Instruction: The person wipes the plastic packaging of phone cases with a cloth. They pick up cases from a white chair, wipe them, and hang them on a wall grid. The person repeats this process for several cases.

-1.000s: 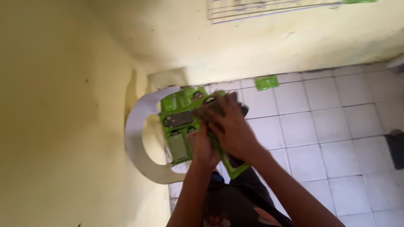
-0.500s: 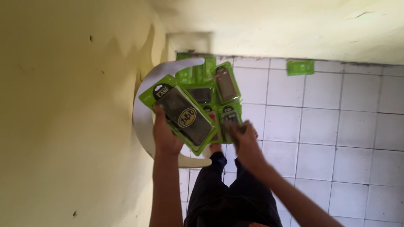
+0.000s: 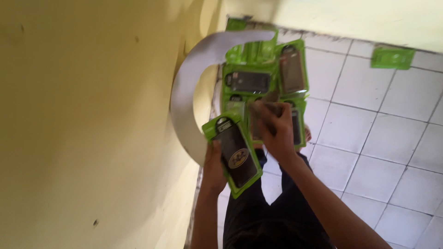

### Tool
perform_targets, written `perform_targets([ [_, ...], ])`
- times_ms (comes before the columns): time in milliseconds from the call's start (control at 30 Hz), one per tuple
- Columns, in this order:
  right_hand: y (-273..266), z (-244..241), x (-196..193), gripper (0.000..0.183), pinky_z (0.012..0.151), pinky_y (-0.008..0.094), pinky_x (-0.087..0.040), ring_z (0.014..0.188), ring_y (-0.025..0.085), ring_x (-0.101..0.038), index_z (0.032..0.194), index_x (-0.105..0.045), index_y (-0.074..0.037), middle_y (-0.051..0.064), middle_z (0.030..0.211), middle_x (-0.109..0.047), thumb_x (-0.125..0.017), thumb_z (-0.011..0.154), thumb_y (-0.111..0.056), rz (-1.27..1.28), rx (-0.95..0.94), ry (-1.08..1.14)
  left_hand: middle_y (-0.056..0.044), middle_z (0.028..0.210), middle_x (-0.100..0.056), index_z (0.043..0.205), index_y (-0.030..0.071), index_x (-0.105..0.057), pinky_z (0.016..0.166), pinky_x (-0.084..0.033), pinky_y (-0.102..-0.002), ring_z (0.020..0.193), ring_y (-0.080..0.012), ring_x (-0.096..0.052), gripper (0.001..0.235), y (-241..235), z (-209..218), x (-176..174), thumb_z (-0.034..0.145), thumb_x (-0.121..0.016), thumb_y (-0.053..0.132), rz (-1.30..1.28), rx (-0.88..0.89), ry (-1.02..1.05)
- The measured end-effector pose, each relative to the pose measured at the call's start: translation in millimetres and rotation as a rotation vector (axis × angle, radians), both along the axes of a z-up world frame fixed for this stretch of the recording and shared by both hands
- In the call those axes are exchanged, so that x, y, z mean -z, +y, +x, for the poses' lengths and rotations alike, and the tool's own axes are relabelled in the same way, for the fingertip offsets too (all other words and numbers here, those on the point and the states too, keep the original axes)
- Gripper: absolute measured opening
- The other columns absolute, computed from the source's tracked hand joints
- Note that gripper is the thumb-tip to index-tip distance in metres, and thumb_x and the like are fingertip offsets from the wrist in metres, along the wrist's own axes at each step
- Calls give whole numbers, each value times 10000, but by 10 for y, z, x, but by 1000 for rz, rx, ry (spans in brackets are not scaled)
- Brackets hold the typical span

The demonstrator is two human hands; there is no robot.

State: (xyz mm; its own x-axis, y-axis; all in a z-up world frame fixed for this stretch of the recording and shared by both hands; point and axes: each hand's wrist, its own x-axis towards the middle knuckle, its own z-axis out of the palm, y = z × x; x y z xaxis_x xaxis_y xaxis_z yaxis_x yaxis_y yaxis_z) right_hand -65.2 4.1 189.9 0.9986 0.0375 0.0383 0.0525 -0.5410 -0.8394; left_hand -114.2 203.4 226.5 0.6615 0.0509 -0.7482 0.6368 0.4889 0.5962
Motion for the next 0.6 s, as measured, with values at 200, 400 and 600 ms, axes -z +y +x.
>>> perform_targets([
  [200, 423, -18, -172, 563, 1034, 486, -474, 1196, 414, -509, 1355, -692, -211, 195, 1280, -470, -765, 820, -52, -98, -229, -36, -140, 1390, -568, 1523, 68, -401, 1014, -537, -362, 1222, -230, -594, 514, -24, -22, 101, 1095, -333, 343, -29, 28, 0],
  [400, 380, 242, 976, 455, 990, 462, -543, 1201, 391, -548, 1447, -642, -202, 206, 1342, -432, -662, 999, -123, -134, -52, 315, -121, 1384, -592, 1497, 56, -445, 1061, -477, -350, 1262, -211, -563, 498, 110, -46, 188, 1090, -342, 324, 190, 156, 74],
  [600, 190, 268, 1608, 479, 953, 503, -564, 1217, 435, -531, 1443, -625, -174, 241, 1331, -380, -712, 974, -217, -363, -55, 408, -90, 1419, -591, 1509, 62, -435, 1082, -458, -329, 1290, -190, -555, 516, 151, -110, 362, 1088, -327, 341, 270, 198, 102],
])
